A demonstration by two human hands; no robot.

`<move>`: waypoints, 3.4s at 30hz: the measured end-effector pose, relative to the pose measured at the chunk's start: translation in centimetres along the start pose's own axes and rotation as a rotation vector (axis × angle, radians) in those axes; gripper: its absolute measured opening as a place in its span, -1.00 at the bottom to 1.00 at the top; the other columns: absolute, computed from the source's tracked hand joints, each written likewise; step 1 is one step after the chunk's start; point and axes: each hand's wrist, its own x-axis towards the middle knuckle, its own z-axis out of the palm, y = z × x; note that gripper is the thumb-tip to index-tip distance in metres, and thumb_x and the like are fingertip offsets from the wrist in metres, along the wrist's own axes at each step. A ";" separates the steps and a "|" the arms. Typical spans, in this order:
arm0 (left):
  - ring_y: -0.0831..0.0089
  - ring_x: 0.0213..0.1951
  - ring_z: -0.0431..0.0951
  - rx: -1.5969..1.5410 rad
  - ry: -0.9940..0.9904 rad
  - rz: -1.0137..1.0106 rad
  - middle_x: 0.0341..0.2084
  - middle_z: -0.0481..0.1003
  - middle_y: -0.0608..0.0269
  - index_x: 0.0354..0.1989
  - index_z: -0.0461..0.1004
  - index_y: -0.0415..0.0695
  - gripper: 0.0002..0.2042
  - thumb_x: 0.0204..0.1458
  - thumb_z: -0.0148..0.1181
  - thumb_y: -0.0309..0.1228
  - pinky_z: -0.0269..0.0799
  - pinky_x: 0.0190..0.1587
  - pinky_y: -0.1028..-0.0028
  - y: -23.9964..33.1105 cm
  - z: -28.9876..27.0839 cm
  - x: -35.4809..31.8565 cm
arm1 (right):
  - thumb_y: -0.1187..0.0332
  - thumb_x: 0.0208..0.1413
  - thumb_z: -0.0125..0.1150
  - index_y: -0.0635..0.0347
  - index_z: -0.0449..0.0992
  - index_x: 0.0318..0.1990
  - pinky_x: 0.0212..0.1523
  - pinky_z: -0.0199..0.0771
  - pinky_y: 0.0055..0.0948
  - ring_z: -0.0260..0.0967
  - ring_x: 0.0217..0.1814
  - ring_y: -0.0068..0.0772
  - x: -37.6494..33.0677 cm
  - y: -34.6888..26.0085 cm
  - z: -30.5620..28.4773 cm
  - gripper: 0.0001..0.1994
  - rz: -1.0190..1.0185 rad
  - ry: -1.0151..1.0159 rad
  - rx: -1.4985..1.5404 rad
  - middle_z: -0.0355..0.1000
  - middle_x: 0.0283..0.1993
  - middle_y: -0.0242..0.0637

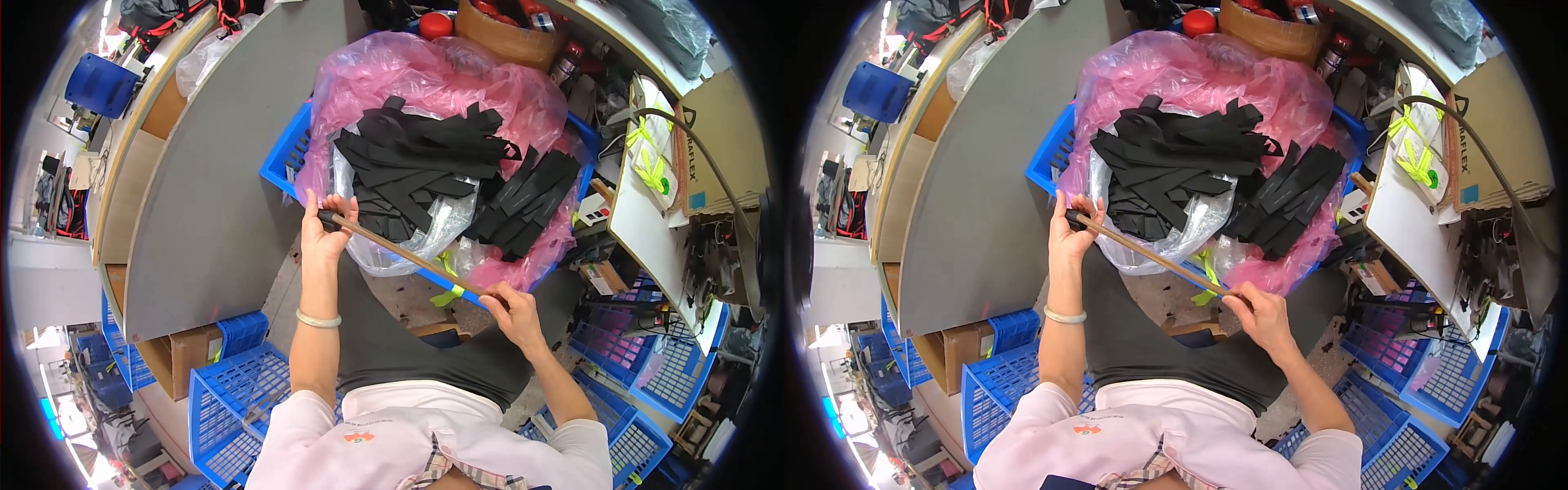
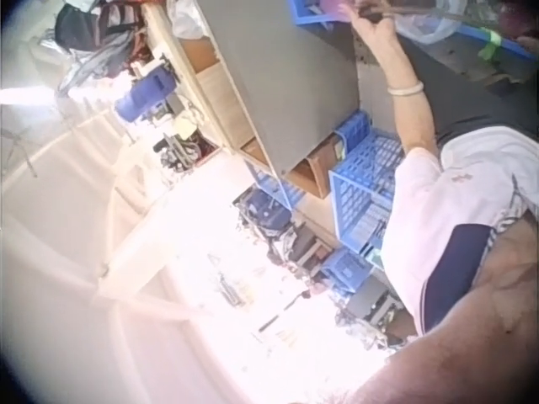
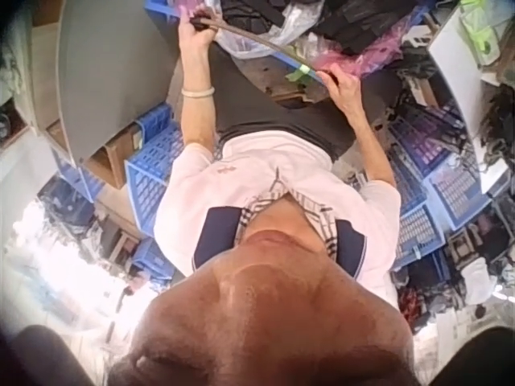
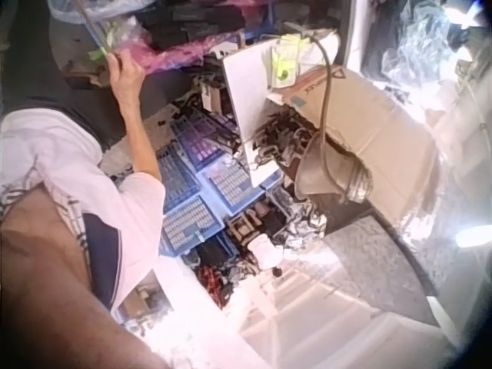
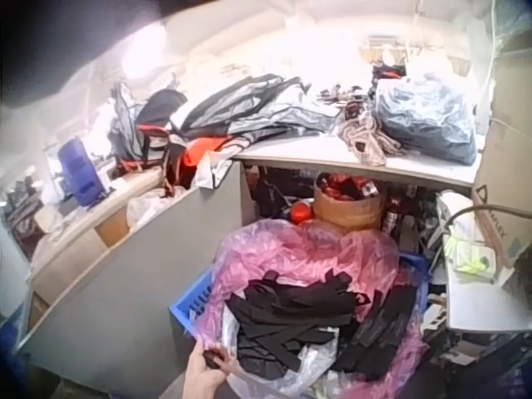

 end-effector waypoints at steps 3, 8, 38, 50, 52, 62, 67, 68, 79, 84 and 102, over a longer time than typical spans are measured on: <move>0.46 -0.60 0.44 -0.020 -0.054 -0.026 -0.70 0.36 0.34 -0.66 0.26 -0.09 -0.66 -0.18 0.34 -0.22 0.38 -0.10 0.23 0.1 0.0 -1.0 | 0.35 -0.06 0.25 0.23 0.46 -0.43 -0.62 0.25 -0.43 0.31 -0.67 -0.24 -0.3 -1.1 -0.2 -0.85 0.036 -0.036 -0.052 0.35 -0.63 -0.18; 0.49 -0.66 0.37 -0.001 -0.173 -0.021 -0.76 0.28 0.35 -0.70 0.25 -0.08 -0.64 -0.09 0.25 -0.17 0.38 -0.15 0.32 1.0 0.0 -2.2 | 0.45 -0.05 0.21 0.31 0.45 -0.44 -0.64 0.17 -0.56 0.21 -0.70 -0.58 -1.3 -1.8 -0.8 -0.90 0.028 -0.036 -0.007 0.30 -0.71 -0.28; 0.18 -0.68 0.47 0.575 -0.520 0.055 -0.85 0.33 0.11 -0.82 0.18 -0.06 -0.61 0.03 0.05 -0.32 0.38 -0.07 0.14 -5.7 2.4 -9.5 | 0.28 0.11 0.09 0.20 0.38 -0.48 -0.74 -0.08 -0.67 0.01 -0.73 -0.75 1.2 -8.3 5.3 -0.79 0.451 -0.173 0.717 0.17 -0.70 -0.50; 0.19 -0.55 0.50 0.496 -0.818 0.045 -0.72 0.40 0.11 -0.68 0.22 -0.11 -0.75 0.03 0.01 -0.40 0.34 -0.06 0.13 -4.7 2.6 -10.3 | 0.31 0.12 0.07 0.27 0.39 -0.43 -0.69 -0.06 -0.69 0.02 -0.70 -0.76 1.1 -8.8 5.5 -0.80 0.330 -0.157 0.754 0.20 -0.68 -0.50; 0.17 -0.52 0.50 0.460 -0.920 0.006 -0.64 0.43 0.06 -0.58 0.25 -0.14 -0.79 0.06 -0.05 -0.36 0.34 -0.08 0.12 -4.3 2.0 -9.4 | 0.30 0.13 0.06 0.26 0.39 -0.43 -0.70 -0.07 -0.70 0.02 -0.70 -0.76 0.7 -8.6 5.3 -0.79 0.376 -0.174 0.764 0.20 -0.68 -0.49; 0.14 -0.30 0.53 0.793 -0.810 0.330 -0.36 0.50 -0.08 -0.13 0.26 -0.29 -0.53 0.23 -0.45 -0.10 0.34 -0.07 0.23 -5.1 0.0 -7.1 | 0.32 0.07 0.14 0.26 0.40 -0.45 -0.67 -0.04 -0.73 0.06 -0.68 -0.76 -0.1 -7.8 5.7 -0.81 0.447 -0.008 0.782 0.22 -0.67 -0.50; 0.21 -0.22 0.50 0.718 -0.591 0.313 -0.19 0.45 -0.07 0.00 0.22 -0.26 -0.41 0.18 -0.50 0.05 0.31 -0.07 0.31 -1.7 -1.2 -3.8 | 0.37 0.02 0.19 0.25 0.43 -0.50 -0.64 0.08 -0.70 0.14 -0.64 -0.77 -1.3 -3.2 4.2 -0.84 0.413 -0.014 0.343 0.27 -0.68 -0.55; 0.23 -0.16 0.48 0.636 -0.536 0.327 -0.12 0.42 -0.08 0.04 0.20 -0.23 -0.40 0.17 -0.49 0.07 0.29 -0.06 0.32 0.0 -1.5 -3.2 | 0.37 -0.01 0.20 0.27 0.44 -0.52 -0.64 0.11 -0.68 0.16 -0.63 -0.77 -1.6 -1.9 3.4 -0.83 0.312 -0.001 0.202 0.27 -0.70 -0.52; 0.35 0.21 0.09 0.716 -0.698 0.073 0.24 0.06 0.27 0.28 -0.02 -0.03 -0.40 0.16 -0.45 0.07 0.04 0.13 0.29 -2.9 -3.1 -3.8 | 0.20 -0.04 0.16 0.19 0.48 -0.44 -0.29 0.31 -0.23 0.37 -0.21 -0.15 10.5 7.3 9.4 -0.77 -0.109 0.061 -0.471 0.43 -0.37 -0.20; 0.32 0.27 -0.05 0.889 -0.667 0.115 0.29 -0.08 0.30 0.29 -0.06 -0.05 -0.41 0.18 -0.46 0.05 -0.08 0.21 0.32 -3.8 -4.1 -3.7 | 0.32 0.03 0.16 0.32 0.48 -0.14 -0.08 0.30 -0.51 0.35 -0.18 -0.54 11.9 -1.4 10.3 -0.71 0.320 -0.378 0.851 0.45 -0.28 -0.32; 0.00 0.04 0.33 0.413 -0.304 -0.018 -0.04 0.31 -0.22 0.06 0.11 -0.40 -0.53 0.18 -0.19 -0.19 0.23 0.12 0.16 -7.0 -3.6 2.4 | 0.39 -0.15 0.21 0.32 0.38 -0.58 -0.54 0.27 -0.45 0.28 -0.60 -0.48 14.4 1.0 13.4 -0.82 0.187 -0.183 0.492 0.36 -0.64 -0.23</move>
